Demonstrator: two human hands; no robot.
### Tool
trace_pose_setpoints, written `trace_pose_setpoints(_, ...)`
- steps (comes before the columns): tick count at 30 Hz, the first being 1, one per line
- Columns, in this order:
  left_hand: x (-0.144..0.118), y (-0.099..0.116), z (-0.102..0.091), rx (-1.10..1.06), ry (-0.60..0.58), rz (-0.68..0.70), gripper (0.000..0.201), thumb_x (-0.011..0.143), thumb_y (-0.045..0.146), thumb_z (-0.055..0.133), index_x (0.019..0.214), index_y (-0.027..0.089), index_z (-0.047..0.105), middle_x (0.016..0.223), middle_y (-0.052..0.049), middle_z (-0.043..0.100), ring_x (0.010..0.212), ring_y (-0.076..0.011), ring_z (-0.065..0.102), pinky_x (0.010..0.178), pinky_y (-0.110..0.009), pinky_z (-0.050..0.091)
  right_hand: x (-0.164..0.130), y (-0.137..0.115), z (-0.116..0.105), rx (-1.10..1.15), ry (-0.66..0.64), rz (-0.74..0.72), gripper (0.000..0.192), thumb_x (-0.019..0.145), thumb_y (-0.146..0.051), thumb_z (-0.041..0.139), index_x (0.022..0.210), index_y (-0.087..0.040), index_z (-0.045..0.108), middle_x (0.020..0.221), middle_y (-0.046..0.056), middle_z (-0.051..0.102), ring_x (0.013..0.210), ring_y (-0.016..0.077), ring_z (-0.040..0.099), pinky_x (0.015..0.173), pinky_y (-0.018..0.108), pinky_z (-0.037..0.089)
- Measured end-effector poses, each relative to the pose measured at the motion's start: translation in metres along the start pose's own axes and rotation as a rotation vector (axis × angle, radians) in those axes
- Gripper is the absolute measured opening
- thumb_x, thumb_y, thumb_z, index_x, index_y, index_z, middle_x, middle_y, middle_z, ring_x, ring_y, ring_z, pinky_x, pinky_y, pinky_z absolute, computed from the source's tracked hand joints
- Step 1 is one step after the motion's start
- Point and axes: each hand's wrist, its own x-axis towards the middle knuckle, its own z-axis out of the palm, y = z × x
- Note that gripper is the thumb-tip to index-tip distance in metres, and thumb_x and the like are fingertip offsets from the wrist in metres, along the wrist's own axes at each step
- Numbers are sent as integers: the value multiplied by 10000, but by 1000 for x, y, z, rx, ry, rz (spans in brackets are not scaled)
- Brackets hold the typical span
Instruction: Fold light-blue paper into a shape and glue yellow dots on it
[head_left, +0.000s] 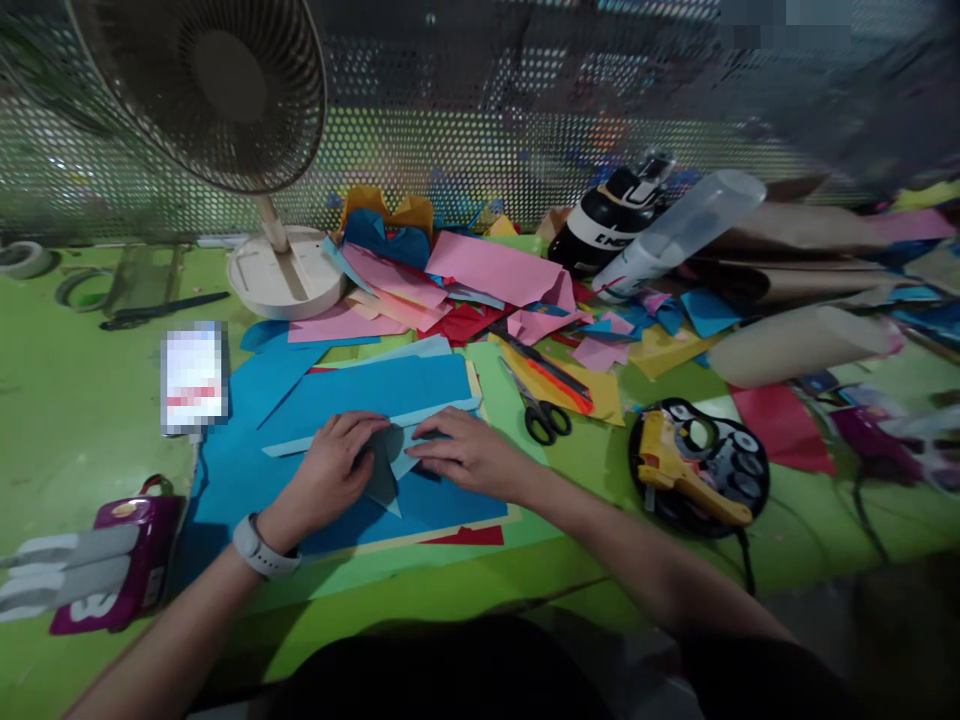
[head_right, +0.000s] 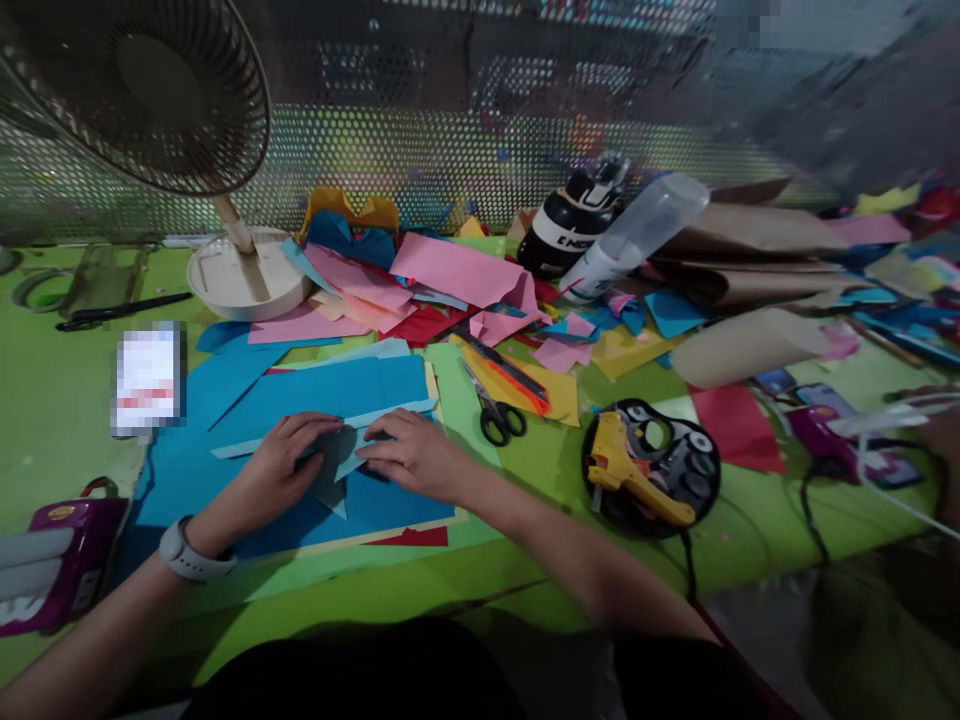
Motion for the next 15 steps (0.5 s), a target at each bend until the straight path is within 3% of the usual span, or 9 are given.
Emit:
trace_pose_setpoints(6, 0, 2, 1, 0, 17, -3, 369, 856, 60, 470, 1191, 187, 556, 1235, -97, 611, 1164, -240, 543, 981, -453, 469, 3, -9, 12, 153, 139, 219, 237, 946, -357, 557, 834, -190, 682, 875, 48, 653, 871, 179, 585, 790, 327, 457)
trace_pose_setpoints(15, -2, 0, 5, 0, 109, -15, 251, 865, 91, 525, 1100, 165, 572, 1176, -114, 610, 1128, -253, 557, 947, -446, 497, 9, -19, 19, 132, 160, 425, 233, 953, -348, 537, 789, -211, 631, 920, 47, 630, 924, 198, 558, 840, 364, 412)
